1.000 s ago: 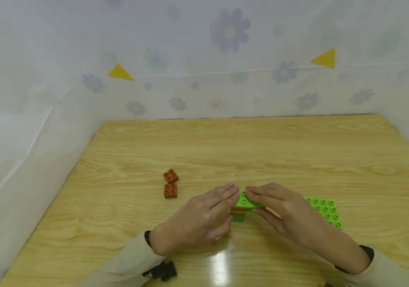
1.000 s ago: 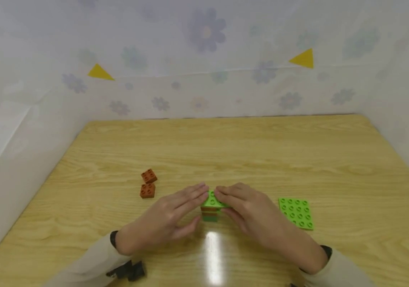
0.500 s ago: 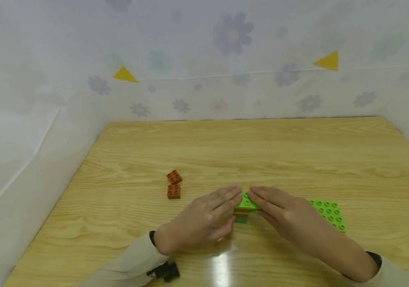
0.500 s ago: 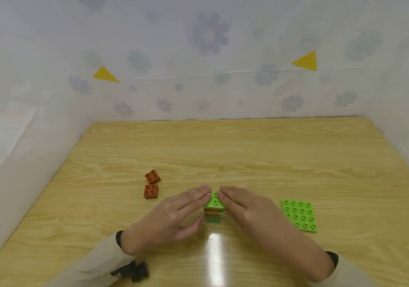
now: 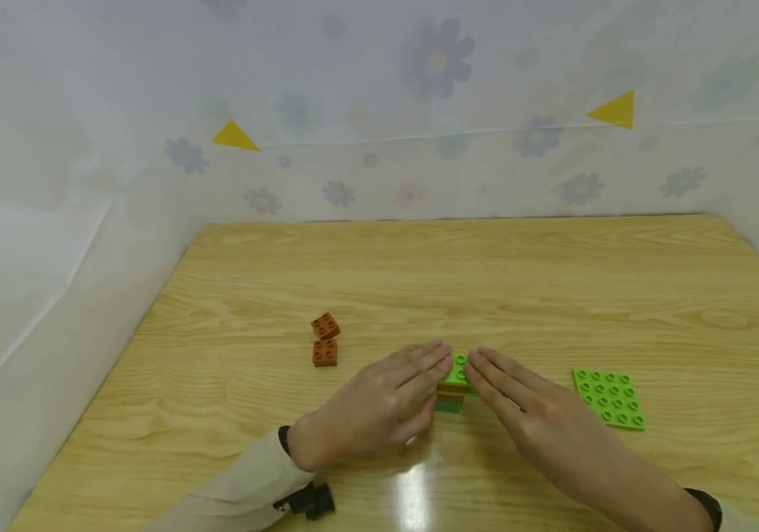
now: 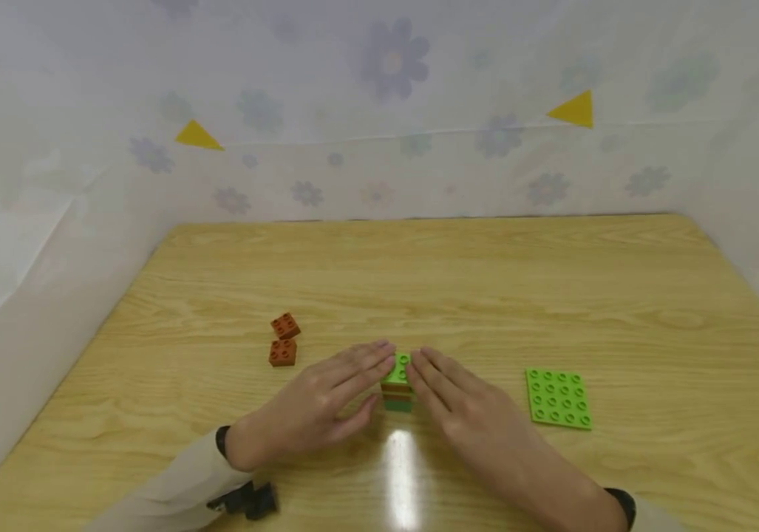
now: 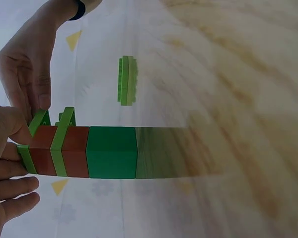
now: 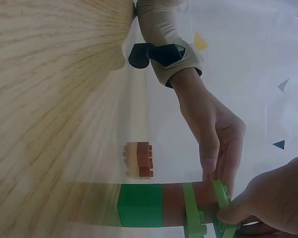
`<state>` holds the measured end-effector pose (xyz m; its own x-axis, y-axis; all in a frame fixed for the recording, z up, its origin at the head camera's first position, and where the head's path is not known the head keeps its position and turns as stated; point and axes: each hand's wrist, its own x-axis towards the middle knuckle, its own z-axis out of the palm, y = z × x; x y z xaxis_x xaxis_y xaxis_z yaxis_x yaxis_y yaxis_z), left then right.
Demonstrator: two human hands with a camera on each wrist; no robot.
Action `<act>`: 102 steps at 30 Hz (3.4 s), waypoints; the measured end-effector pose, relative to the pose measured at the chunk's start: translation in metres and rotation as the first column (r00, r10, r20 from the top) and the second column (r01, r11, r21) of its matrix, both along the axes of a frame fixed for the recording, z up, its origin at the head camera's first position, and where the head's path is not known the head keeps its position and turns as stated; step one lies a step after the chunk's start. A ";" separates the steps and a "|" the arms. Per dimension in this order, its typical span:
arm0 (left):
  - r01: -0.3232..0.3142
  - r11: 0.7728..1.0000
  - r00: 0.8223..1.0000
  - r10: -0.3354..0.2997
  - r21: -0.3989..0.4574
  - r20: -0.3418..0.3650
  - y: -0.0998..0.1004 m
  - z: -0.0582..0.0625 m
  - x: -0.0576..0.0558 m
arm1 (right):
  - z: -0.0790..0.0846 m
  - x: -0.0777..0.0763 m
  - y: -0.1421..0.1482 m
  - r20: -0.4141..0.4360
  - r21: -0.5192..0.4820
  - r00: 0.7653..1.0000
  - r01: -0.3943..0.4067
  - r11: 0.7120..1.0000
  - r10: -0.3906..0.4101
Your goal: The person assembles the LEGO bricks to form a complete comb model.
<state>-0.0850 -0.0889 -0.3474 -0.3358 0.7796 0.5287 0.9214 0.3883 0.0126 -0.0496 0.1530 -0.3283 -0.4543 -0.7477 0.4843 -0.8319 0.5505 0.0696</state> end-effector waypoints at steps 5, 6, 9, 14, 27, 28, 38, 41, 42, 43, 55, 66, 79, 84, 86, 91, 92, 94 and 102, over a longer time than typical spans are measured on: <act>0.015 1.000 0.998 -0.016 0.017 0.055 -0.002 0.000 0.000 | 0.000 -0.001 0.000 -0.016 0.026 1.000 -0.007 1.000 0.007; 0.020 1.000 0.998 -0.021 0.020 0.061 -0.002 0.000 0.000 | 0.000 -0.001 0.000 -0.020 0.027 1.000 -0.011 1.000 0.011; 0.036 0.999 0.998 -0.038 0.028 0.059 -0.004 -0.001 -0.002 | -0.001 -0.002 0.000 -0.025 0.019 1.000 -0.019 1.000 0.019; 0.018 0.998 0.990 -0.027 0.063 0.141 -0.010 -0.002 -0.009 | -0.001 -0.003 -0.001 -0.028 0.001 0.999 -0.022 1.000 0.022; -0.184 0.983 0.910 0.166 0.011 0.379 -0.052 0.005 -0.034 | -0.003 -0.005 -0.002 -0.026 -0.039 0.999 -0.040 0.998 0.039; -0.201 0.980 0.901 0.190 -0.014 0.391 -0.056 0.005 -0.034 | -0.003 -0.005 -0.002 -0.028 -0.040 0.999 -0.043 0.998 0.041; -0.372 0.920 0.863 0.392 -0.123 0.318 -0.097 -0.004 -0.026 | -0.003 -0.006 -0.003 -0.061 -0.038 0.998 -0.032 0.999 0.029; -0.380 0.916 0.861 0.402 -0.133 0.312 -0.104 -0.009 -0.024 | -0.002 -0.006 -0.003 -0.064 -0.040 0.998 -0.032 0.999 0.029; -0.380 0.914 0.858 0.405 -0.139 0.316 -0.106 -0.010 -0.024 | -0.002 -0.006 -0.003 -0.065 -0.041 0.997 -0.032 0.999 0.029; -0.381 0.913 0.855 0.407 -0.145 0.320 -0.107 -0.011 -0.023 | -0.002 -0.006 -0.003 -0.065 -0.043 0.997 -0.032 0.999 0.029; -0.458 0.871 0.764 0.487 -0.176 0.424 -0.113 -0.021 -0.025 | -0.003 -0.006 -0.001 -0.037 -0.027 0.999 -0.036 0.999 0.035; -0.421 0.900 0.804 0.429 -0.116 0.411 -0.107 -0.018 -0.024 | -0.003 -0.005 -0.002 -0.030 -0.030 0.999 -0.032 0.999 0.031; -0.277 0.961 0.865 0.243 0.014 0.439 -0.080 0.010 -0.012 | -0.004 -0.006 -0.003 -0.041 -0.084 0.999 -0.029 0.996 0.025; -0.190 0.979 0.904 0.145 0.076 0.402 -0.065 0.019 -0.005 | -0.003 -0.005 -0.005 -0.069 -0.125 0.997 -0.031 0.992 0.022; -0.169 0.981 0.911 0.121 0.090 0.395 -0.060 0.023 -0.003 | -0.003 -0.005 -0.005 -0.077 -0.131 0.997 -0.032 0.991 0.022; -0.130 0.986 0.927 0.082 0.108 0.365 -0.048 0.032 -0.001 | -0.002 -0.006 -0.005 -0.081 -0.133 0.997 -0.027 0.991 0.016; -0.120 0.986 0.932 0.072 0.114 0.355 -0.045 0.034 -0.001 | -0.002 -0.006 -0.005 -0.079 -0.133 0.997 -0.026 0.991 0.016; -0.100 0.987 0.940 0.052 0.126 0.338 -0.041 0.036 -0.001 | -0.002 -0.006 -0.005 -0.071 -0.132 0.997 -0.029 0.991 0.020; -0.062 0.983 0.934 -0.004 0.173 0.356 -0.025 0.038 -0.003 | -0.002 -0.007 -0.003 -0.040 -0.127 0.999 -0.039 0.991 0.034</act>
<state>-0.0880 -0.1139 -0.3089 -0.5474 0.6705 0.5009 0.8326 0.3755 0.4072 -0.0562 0.1500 -0.3305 -0.4072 -0.6945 0.5932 -0.8499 0.5259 0.0322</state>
